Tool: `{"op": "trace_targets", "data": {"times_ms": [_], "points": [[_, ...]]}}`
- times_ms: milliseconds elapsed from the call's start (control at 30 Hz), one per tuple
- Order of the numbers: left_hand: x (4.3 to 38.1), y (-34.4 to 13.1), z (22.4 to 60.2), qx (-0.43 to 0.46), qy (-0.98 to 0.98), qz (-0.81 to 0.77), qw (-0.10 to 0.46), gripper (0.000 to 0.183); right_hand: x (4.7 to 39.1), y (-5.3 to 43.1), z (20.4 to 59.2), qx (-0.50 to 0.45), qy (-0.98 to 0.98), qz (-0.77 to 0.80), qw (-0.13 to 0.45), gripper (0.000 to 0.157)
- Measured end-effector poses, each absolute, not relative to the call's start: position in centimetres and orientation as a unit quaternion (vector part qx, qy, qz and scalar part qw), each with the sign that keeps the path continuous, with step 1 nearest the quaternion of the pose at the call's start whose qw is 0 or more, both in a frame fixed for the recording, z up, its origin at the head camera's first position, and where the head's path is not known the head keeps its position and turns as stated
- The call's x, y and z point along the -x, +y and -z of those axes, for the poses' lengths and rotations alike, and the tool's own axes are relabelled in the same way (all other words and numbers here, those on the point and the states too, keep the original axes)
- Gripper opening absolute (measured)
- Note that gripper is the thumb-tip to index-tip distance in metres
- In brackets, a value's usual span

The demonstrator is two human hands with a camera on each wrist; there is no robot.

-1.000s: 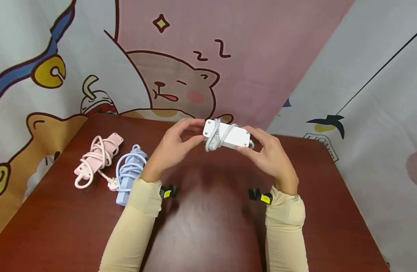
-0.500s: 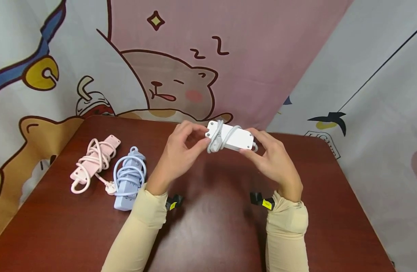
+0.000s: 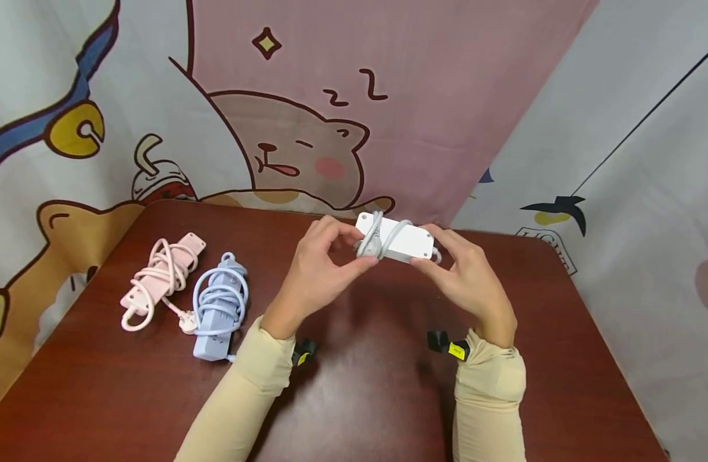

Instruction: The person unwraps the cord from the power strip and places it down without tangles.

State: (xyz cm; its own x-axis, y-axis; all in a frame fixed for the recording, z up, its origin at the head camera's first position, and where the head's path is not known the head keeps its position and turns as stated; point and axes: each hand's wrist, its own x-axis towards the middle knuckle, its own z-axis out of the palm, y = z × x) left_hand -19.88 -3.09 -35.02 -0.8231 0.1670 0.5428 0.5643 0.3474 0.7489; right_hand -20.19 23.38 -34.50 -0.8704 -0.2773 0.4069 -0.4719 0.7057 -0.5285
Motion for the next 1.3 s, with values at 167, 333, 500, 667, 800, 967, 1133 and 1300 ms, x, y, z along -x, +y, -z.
{"op": "trace_targets", "data": {"times_ms": [167,333,500,667,800,967,1133,1300], "points": [[19.90,-2.84,35.15,0.229,-0.798,0.519,0.203,0.037,20.11,23.51,34.41,-0.203,-0.911,-0.329,0.142,0.052],[19.95,-2.70,35.27,0.223,-0.801,0.516,0.206,0.037,20.07,23.60,34.43,-0.198,-0.915,-0.326,0.133,0.055],[20.02,-2.79,35.30,0.210,-0.805,0.519,0.196,0.037,20.23,23.53,34.45,-0.202,-0.917,-0.318,0.131,0.053],[20.02,-2.80,35.27,0.192,-0.815,0.516,0.179,0.034,20.34,23.62,34.62,-0.203,-0.917,-0.315,0.135,0.052],[19.96,-2.80,35.23,0.177,-0.823,0.513,0.169,0.033,20.37,23.66,34.77,-0.204,-0.916,-0.318,0.134,0.052],[19.91,-2.90,35.18,0.162,-0.830,0.508,0.163,0.034,20.53,23.53,34.85,-0.207,-0.914,-0.322,0.133,0.051],[19.89,-3.03,35.12,0.159,-0.833,0.501,0.170,0.032,20.60,23.43,34.95,-0.205,-0.917,-0.316,0.130,0.053],[20.08,-3.12,35.20,0.169,-0.835,0.493,0.178,0.029,20.66,23.35,35.02,-0.200,-0.921,-0.312,0.123,0.053]]}}
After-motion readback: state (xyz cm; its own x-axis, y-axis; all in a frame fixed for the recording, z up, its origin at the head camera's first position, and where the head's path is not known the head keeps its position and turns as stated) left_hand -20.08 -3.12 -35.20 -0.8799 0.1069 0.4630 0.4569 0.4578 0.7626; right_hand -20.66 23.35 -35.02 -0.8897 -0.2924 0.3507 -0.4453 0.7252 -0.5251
